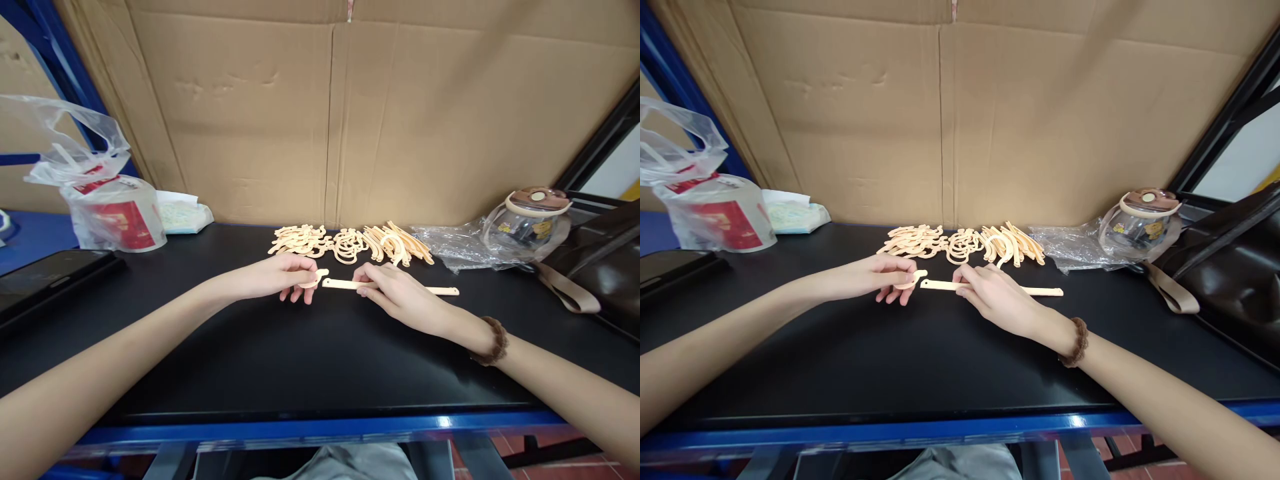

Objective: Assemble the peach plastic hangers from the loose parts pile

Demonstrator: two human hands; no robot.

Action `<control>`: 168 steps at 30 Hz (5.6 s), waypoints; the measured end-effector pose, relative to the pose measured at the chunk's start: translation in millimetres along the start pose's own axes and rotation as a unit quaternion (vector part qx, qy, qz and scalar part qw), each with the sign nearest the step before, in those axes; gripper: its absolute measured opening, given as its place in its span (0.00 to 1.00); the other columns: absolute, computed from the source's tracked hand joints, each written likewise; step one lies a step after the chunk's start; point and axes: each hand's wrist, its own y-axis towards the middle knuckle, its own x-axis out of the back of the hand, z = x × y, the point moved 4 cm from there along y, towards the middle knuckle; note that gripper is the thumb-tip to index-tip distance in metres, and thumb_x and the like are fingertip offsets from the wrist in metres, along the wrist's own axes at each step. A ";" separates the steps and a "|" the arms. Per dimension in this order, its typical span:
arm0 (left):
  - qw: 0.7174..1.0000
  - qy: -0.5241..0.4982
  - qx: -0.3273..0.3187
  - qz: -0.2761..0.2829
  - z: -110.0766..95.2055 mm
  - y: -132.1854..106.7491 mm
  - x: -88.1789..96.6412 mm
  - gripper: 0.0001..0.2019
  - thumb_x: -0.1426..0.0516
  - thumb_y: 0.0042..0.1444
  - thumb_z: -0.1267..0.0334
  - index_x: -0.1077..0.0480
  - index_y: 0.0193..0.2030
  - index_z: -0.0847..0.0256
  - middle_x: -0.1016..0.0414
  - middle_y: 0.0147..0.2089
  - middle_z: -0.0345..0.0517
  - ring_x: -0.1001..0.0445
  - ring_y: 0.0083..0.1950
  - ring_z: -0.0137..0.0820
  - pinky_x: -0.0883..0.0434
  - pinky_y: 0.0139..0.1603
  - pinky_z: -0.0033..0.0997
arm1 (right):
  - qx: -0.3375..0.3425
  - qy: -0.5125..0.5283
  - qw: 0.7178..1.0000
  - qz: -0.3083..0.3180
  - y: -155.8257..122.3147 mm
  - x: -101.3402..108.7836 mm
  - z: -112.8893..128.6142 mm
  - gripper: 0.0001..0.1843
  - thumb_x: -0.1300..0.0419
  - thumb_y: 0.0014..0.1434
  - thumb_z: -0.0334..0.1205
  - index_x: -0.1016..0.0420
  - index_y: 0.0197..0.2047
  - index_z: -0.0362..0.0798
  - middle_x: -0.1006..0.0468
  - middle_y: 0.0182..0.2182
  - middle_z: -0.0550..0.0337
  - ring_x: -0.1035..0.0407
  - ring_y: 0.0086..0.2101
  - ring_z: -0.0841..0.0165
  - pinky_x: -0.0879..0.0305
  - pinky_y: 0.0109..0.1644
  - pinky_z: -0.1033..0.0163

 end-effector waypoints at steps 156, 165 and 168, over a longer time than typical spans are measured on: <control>0.881 0.431 -0.179 -0.084 -22.0 -8.8 -24.0 0.14 0.50 0.51 0.79 0.31 0.38 0.58 0.32 0.43 0.43 0.33 0.44 0.33 0.37 0.44 0.30 | 0.005 0.014 0.999 0.030 -1.5 5.3 -6.6 0.23 0.42 0.57 0.57 0.30 0.47 0.48 0.27 0.43 0.55 0.32 0.44 0.62 0.34 0.47 0.56; 0.907 0.402 -0.104 -0.076 -16.9 -8.7 -11.0 0.11 0.52 0.52 0.77 0.34 0.27 0.59 0.29 0.34 0.38 0.30 0.34 0.28 0.38 0.34 0.26 | 0.073 0.015 0.994 0.084 -5.9 -0.3 11.1 0.19 0.43 0.61 0.49 0.29 0.52 0.50 0.27 0.45 0.56 0.33 0.44 0.64 0.37 0.50 0.58; 0.883 0.459 -0.036 -0.085 -17.0 -9.9 -3.3 0.11 0.52 0.54 0.73 0.35 0.23 0.58 0.30 0.26 0.38 0.32 0.29 0.30 0.41 0.30 0.29 | 0.068 0.009 0.994 0.082 -6.3 1.9 11.2 0.18 0.43 0.62 0.47 0.29 0.53 0.49 0.26 0.44 0.56 0.31 0.44 0.64 0.36 0.49 0.59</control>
